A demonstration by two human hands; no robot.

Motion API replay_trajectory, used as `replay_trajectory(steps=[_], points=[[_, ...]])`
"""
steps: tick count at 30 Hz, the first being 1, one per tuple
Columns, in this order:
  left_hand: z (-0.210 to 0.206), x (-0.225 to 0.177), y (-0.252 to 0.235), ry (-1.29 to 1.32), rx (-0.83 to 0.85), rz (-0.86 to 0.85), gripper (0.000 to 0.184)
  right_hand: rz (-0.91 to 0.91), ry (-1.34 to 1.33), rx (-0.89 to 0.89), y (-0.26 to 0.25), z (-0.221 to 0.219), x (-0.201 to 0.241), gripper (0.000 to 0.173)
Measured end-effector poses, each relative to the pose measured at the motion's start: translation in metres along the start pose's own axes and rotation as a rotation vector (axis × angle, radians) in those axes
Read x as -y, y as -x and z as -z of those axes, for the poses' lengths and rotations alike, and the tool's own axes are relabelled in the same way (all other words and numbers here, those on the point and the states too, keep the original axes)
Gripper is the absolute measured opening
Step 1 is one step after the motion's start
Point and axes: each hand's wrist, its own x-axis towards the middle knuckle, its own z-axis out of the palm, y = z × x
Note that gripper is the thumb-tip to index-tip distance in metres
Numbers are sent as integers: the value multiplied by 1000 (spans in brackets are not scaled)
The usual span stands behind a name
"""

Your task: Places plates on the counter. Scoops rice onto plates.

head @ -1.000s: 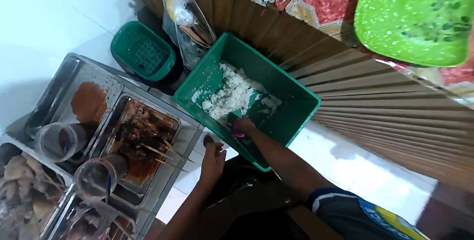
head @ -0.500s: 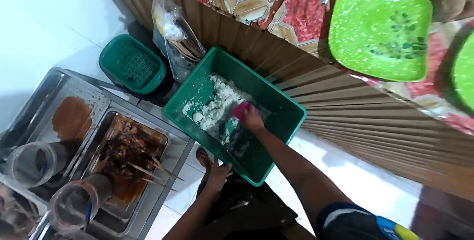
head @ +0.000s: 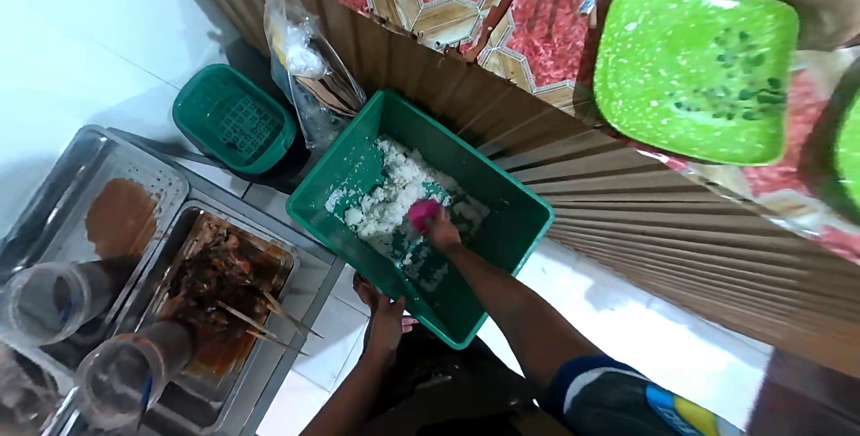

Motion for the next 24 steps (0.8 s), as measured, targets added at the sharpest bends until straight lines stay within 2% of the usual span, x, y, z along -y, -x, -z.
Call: replay_trajectory(steps=[5,8,11,13,16,18,20,22,24], points=[[-3,0,0,-28,-16,3,44,152,-84,190,25,-42,36,63],[-2,2,-3,-19,-33,-3,43,211,-126,275,28,-44,48,66],[-4,3,-3,18,-25,-10,42,264,-139,352,15,-29,26,56],[-2,3,-2,17,-17,-1,43,286,-265,387,10,-13,6,46],[5,0,0,5,-23,14,51,214,-437,311,10,4,-16,43],[9,-7,0,0,-51,-1,60,116,-405,160,5,5,-19,54],[13,-14,-3,8,-58,-5,59,26,-340,70,1,-7,-4,63],[12,-19,-5,3,-52,2,51,-34,-278,37,5,-24,23,62],[11,-20,-5,0,-38,8,48,-14,-254,59,15,-42,45,60]])
